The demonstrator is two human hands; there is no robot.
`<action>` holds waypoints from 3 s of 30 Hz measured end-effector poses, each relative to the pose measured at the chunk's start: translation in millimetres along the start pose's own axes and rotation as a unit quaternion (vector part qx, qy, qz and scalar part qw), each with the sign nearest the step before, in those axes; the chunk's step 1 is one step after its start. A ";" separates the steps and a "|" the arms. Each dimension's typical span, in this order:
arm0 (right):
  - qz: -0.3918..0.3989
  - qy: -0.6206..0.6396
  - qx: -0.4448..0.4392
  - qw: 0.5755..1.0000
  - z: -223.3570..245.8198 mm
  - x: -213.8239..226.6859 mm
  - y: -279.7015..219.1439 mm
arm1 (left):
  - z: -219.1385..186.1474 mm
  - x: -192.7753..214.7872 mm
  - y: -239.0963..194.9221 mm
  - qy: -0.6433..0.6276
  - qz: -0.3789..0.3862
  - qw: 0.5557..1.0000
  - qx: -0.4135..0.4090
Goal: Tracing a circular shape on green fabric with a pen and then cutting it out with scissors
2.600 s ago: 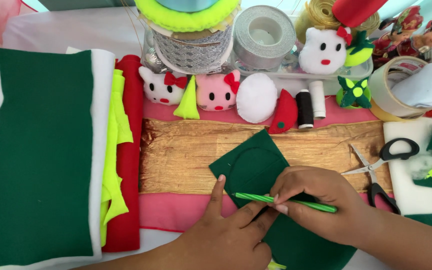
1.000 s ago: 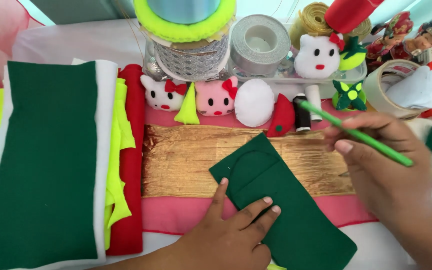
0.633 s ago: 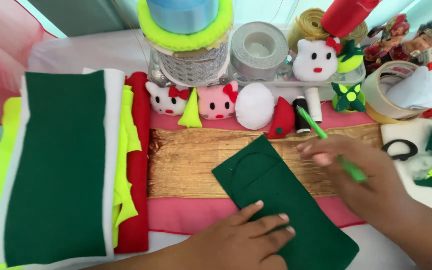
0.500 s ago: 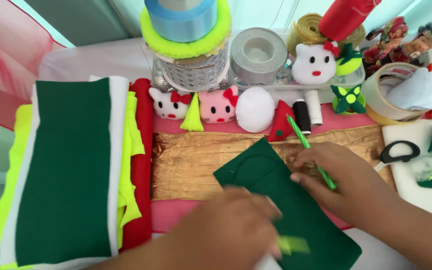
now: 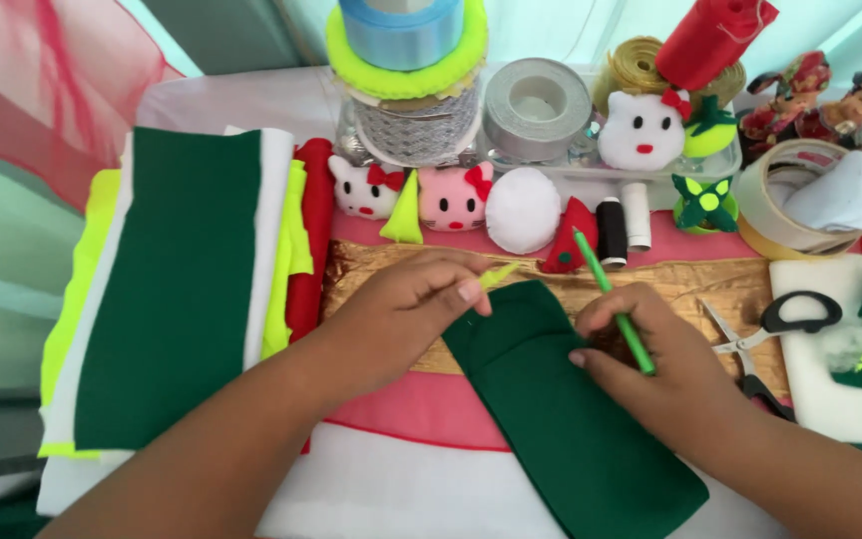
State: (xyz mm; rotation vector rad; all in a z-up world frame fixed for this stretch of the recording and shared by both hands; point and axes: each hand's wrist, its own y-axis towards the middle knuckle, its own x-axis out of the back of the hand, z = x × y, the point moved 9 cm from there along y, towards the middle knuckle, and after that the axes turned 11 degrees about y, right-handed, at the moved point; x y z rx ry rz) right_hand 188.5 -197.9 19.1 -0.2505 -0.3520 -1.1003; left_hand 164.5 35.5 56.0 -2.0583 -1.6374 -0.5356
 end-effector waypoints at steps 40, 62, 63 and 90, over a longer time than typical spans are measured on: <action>-0.146 0.363 0.055 0.919 23.8 35.4 -19.3 | -34.0 -41.5 -26.5 -0.070 0.017 0.994 -0.085; 0.005 -0.148 0.057 0.987 41.6 43.1 11.5 | -33.4 -97.1 -58.3 -0.125 0.340 0.931 0.048; 0.052 -0.176 0.076 0.980 37.3 34.2 16.0 | -38.0 -86.9 -60.3 0.054 0.369 0.928 0.010; 0.053 0.043 0.135 0.988 40.7 -5.3 17.2 | -14.4 -59.8 -45.1 0.393 0.196 0.885 -0.153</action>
